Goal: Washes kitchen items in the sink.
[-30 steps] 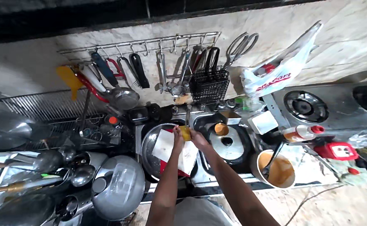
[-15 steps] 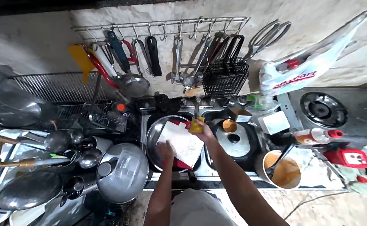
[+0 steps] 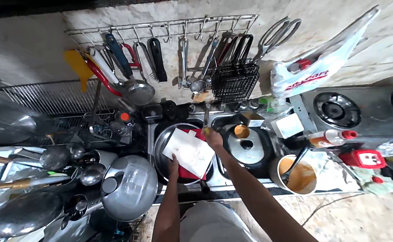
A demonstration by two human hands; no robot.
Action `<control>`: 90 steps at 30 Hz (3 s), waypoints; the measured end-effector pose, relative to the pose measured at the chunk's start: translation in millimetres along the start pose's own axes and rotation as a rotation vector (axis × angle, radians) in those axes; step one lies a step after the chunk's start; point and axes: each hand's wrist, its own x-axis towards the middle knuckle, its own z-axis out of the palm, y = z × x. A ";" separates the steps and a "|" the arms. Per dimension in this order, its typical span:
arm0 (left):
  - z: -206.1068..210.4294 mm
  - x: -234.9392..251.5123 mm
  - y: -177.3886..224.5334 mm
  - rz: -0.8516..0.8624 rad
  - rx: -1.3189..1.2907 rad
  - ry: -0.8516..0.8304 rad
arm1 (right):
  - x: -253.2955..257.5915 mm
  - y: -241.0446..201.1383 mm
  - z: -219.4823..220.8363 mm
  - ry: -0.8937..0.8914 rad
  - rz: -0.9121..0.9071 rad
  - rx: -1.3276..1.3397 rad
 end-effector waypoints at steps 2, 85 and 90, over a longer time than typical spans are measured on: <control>0.5 0.0 2.9 -0.006 0.014 -0.023 | -10.4 14.6 0.1 -0.068 -0.014 -0.092; 43.8 -13.0 29.7 -0.253 -0.272 -0.612 | -151.7 130.7 -110.5 0.499 0.073 0.367; 50.4 -16.9 26.7 -0.188 -0.268 -0.590 | -142.2 81.2 -74.8 0.373 0.070 0.072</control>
